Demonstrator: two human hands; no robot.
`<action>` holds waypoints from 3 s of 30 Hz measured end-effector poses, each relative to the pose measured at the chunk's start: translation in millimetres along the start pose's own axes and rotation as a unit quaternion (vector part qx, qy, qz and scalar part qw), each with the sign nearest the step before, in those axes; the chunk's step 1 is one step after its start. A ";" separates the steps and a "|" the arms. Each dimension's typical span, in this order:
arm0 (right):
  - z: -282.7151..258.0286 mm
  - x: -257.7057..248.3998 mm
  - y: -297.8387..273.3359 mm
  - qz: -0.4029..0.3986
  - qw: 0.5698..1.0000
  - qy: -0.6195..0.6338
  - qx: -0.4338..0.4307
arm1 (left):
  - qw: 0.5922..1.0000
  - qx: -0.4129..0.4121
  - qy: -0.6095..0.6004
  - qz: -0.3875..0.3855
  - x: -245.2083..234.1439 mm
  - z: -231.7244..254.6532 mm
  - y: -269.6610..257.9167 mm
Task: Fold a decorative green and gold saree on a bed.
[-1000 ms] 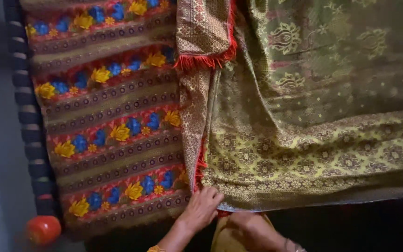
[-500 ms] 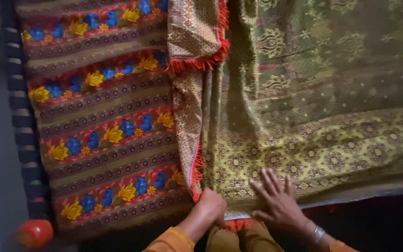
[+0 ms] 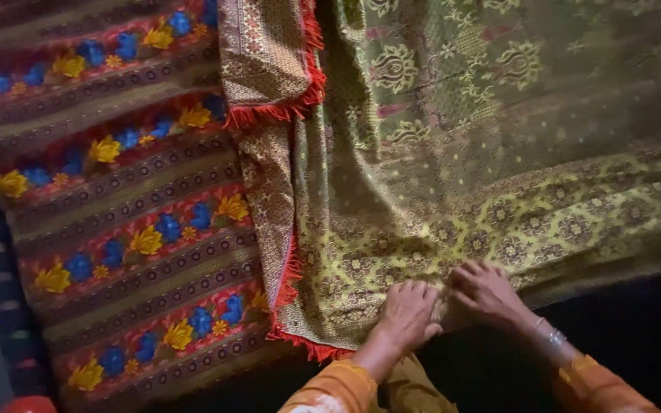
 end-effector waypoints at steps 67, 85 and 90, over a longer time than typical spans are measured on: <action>136.0 -47.7 167.4 0.382 0.898 -0.001 0.220 | 0.899 -0.285 0.125 0.309 -42.5 -164.7 54.2; 221.9 -100.9 104.1 0.358 0.907 0.038 0.218 | 0.896 -0.264 0.130 0.332 -36.0 -170.7 56.9; 205.6 -114.8 100.7 0.371 0.897 0.059 0.232 | 0.894 -0.283 0.145 0.316 -40.1 -165.9 56.3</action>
Point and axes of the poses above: each hand's wrist, its own y-axis towards the middle knuckle, its own x-axis out of the palm, z = x × y, the point moved 4 cm from there along y, towards the middle knuckle, and after that the axes turned 2 degrees about -x, right-handed, at the moved point
